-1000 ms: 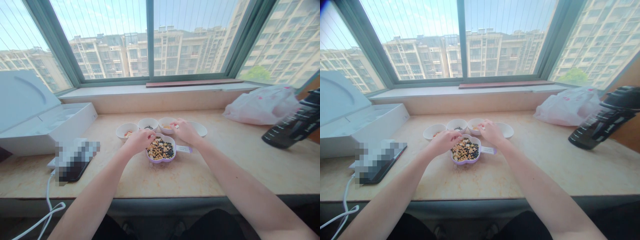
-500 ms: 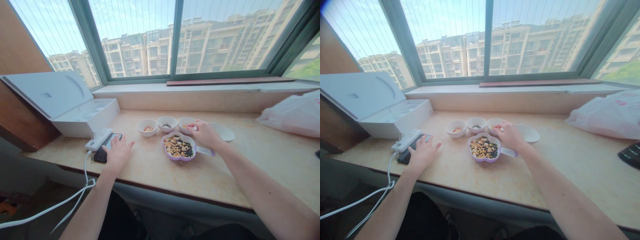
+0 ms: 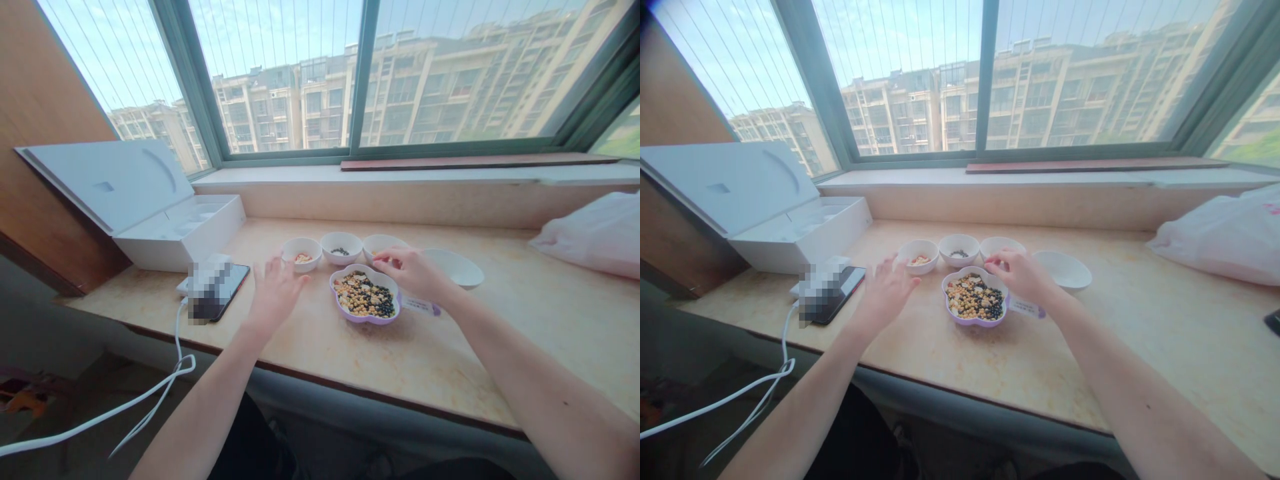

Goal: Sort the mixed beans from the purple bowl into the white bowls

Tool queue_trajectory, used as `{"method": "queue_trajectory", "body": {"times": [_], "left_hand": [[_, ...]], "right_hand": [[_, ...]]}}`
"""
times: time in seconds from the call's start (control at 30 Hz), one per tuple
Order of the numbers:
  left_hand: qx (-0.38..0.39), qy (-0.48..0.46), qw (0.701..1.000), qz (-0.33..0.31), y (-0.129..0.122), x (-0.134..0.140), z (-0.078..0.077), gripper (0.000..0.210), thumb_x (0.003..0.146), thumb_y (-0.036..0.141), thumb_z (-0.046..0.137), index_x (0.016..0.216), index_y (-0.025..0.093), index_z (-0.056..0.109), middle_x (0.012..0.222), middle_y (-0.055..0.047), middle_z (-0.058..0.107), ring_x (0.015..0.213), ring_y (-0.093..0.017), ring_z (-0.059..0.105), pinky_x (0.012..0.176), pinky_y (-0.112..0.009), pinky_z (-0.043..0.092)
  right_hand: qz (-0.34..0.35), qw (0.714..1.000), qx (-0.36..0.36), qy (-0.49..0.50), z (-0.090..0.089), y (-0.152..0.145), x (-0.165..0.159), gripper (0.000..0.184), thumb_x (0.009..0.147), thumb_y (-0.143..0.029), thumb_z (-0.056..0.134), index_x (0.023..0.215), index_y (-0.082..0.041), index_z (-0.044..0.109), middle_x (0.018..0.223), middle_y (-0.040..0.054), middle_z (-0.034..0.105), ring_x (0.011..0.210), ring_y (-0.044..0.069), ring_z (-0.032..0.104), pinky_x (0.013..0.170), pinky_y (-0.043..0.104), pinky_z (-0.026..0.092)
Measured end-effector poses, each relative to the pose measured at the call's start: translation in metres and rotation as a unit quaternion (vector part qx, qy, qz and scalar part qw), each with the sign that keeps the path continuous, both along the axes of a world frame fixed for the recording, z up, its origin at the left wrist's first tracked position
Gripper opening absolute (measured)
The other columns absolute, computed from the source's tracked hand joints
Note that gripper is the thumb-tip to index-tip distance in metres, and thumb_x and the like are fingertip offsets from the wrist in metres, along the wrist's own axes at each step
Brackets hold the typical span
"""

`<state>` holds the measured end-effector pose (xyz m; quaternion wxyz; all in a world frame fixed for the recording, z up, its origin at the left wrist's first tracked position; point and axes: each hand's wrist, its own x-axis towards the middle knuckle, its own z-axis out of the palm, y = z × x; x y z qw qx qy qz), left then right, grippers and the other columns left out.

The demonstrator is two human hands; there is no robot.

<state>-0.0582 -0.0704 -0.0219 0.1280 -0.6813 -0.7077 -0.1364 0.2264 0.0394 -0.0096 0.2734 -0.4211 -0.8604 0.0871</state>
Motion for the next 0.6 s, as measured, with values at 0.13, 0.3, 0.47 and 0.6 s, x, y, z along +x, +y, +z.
{"method": "queue_trajectory", "body": {"times": [0.13, 0.3, 0.47, 0.6], "left_hand": [[0.0, -0.042, 0.987, -0.156, 0.028, 0.037, 0.023, 0.043, 0.101, 0.041, 0.047, 0.137, 0.018, 0.054, 0.152, -0.016, 0.046, 0.141, -0.028, 0.041, 0.116, -0.048, 0.035], [-0.041, -0.031, 0.961, -0.27, 0.068, 0.078, 0.051, 0.032, 0.1, 0.027, 0.044, 0.122, 0.017, 0.064, 0.12, -0.012, 0.068, 0.112, -0.025, 0.064, 0.094, -0.037, 0.05], [-0.089, -0.003, 0.949, -0.303, 0.081, 0.088, 0.052, 0.032, 0.096, 0.029, 0.045, 0.102, 0.018, 0.075, 0.087, -0.011, 0.073, 0.082, -0.026, 0.069, 0.075, -0.036, 0.051], [-0.094, -0.029, 0.942, -0.321, 0.076, 0.079, 0.039, 0.032, 0.096, 0.029, 0.046, 0.101, 0.021, 0.077, 0.084, -0.009, 0.073, 0.078, -0.023, 0.069, 0.071, -0.033, 0.05]], "right_hand": [[0.056, 0.997, -0.057, -0.009, -0.002, -0.004, -0.003, 0.029, 0.092, -0.041, 0.058, 0.095, -0.021, 0.078, 0.076, 0.0035, 0.072, 0.064, 0.017, 0.06, 0.06, 0.03, 0.043], [0.067, 0.995, -0.059, -0.035, -0.004, -0.008, -0.004, 0.018, 0.087, -0.036, 0.065, 0.091, -0.024, 0.078, 0.078, 0.0027, 0.074, 0.066, 0.017, 0.064, 0.064, 0.03, 0.047], [0.076, 0.992, -0.04, -0.094, -0.004, -0.013, -0.004, 0.015, 0.085, -0.031, 0.067, 0.094, -0.024, 0.078, 0.094, 0.0052, 0.076, 0.084, 0.023, 0.07, 0.074, 0.034, 0.051], [0.08, 0.983, -0.012, -0.163, -0.004, -0.021, -0.006, 0.018, 0.089, -0.027, 0.062, 0.098, -0.023, 0.077, 0.095, 0.0087, 0.076, 0.089, 0.026, 0.069, 0.076, 0.037, 0.05]]}}
